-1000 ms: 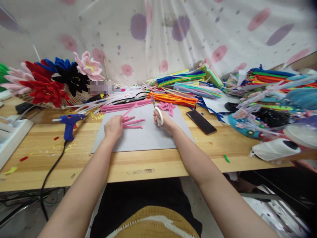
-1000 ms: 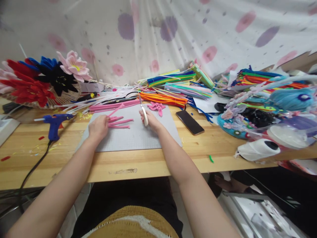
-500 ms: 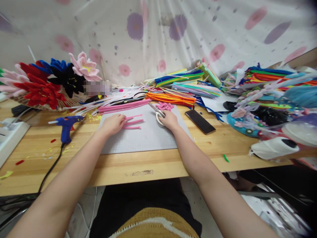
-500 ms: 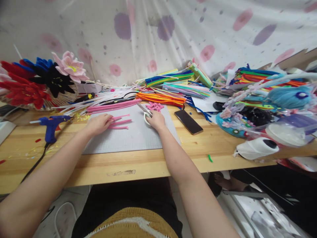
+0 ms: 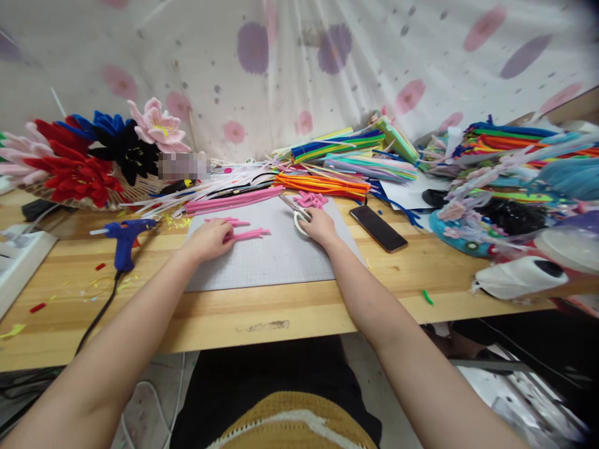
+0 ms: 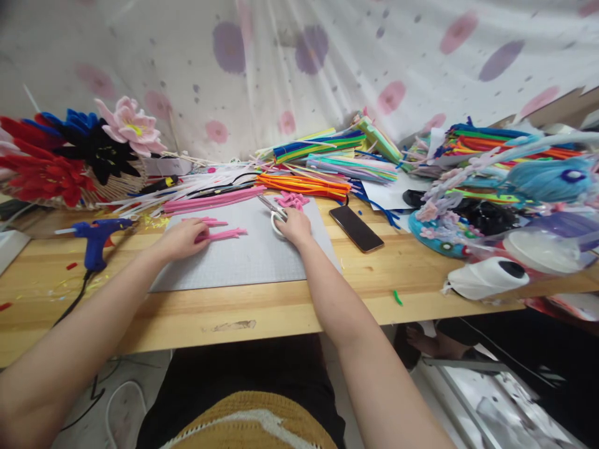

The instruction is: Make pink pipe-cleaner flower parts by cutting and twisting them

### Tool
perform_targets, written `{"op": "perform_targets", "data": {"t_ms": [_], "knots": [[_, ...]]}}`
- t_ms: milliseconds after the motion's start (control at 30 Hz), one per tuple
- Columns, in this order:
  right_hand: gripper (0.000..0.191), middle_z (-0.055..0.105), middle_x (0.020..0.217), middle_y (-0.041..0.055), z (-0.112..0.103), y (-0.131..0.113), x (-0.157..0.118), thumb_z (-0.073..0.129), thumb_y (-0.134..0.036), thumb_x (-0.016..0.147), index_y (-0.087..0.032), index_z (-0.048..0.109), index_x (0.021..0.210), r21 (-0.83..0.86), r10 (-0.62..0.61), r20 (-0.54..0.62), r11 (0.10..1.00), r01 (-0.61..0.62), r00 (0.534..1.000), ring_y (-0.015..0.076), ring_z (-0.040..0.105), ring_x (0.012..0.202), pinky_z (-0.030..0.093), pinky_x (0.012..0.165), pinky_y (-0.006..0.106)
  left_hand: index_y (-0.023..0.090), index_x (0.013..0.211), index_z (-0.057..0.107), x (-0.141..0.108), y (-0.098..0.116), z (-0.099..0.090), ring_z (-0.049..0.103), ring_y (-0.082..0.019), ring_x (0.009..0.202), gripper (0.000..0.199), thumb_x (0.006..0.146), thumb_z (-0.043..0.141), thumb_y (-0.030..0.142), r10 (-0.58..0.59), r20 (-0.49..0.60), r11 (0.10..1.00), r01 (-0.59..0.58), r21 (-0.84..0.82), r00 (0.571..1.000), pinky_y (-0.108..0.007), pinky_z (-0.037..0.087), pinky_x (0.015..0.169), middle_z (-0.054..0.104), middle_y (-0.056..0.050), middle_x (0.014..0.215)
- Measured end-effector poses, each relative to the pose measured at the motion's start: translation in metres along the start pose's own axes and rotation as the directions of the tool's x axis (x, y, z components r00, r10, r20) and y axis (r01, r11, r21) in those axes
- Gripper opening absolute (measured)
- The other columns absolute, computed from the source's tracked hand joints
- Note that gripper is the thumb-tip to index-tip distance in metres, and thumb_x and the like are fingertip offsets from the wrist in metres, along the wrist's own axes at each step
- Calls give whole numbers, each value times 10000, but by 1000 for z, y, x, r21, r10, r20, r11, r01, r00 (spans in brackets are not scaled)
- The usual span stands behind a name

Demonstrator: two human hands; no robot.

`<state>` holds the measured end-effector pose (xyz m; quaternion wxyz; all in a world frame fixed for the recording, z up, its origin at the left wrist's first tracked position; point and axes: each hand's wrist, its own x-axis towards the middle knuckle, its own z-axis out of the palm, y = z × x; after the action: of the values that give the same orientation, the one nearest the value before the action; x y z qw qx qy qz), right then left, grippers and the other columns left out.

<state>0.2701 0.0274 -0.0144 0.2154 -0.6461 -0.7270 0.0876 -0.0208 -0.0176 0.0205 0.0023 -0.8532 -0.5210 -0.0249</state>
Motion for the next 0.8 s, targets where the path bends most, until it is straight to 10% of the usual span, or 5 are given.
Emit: {"op": "perform_targets", "data": {"t_ms": [167, 400, 667, 800], "knots": [[333, 652, 1020, 90, 0, -1, 0, 513, -408, 789, -172, 620, 998, -4, 19, -4, 1000, -19, 1000, 210, 589, 921, 426, 781, 291, 177, 753, 589, 8, -2, -7, 573, -210, 802, 119, 736, 484, 231, 29, 97, 999, -32, 37, 995, -301, 413, 679, 620, -83, 865], [313, 657, 987, 80, 2, -2, -1, 503, -409, 797, -186, 627, 977, 21, 3, -26, 1000, -3, 1000, 207, 589, 924, 420, 789, 292, 177, 890, 610, 44, -32, -36, 583, -229, 907, 243, 798, 415, 289, -51, -33, 980, 56, 191, 998, -309, 428, 771, 619, -104, 971], [321, 645, 994, 77, 4, -2, -1, 498, -414, 798, -185, 612, 992, 75, 65, -63, 995, -60, 996, 199, 578, 921, 417, 800, 297, 196, 897, 650, 78, -37, -10, 593, -208, 894, 350, 812, 404, 429, -29, 111, 996, 20, 84, 993, -279, 429, 737, 632, -82, 1016], [336, 635, 1018, 99, 6, -4, 0, 512, -406, 786, -166, 602, 1004, 27, 61, -56, 998, -60, 997, 212, 572, 942, 413, 818, 308, 197, 912, 653, 83, -42, -9, 596, -236, 917, 356, 806, 409, 433, -237, -9, 967, 237, 92, 972, -303, 439, 740, 637, -91, 998]]}}
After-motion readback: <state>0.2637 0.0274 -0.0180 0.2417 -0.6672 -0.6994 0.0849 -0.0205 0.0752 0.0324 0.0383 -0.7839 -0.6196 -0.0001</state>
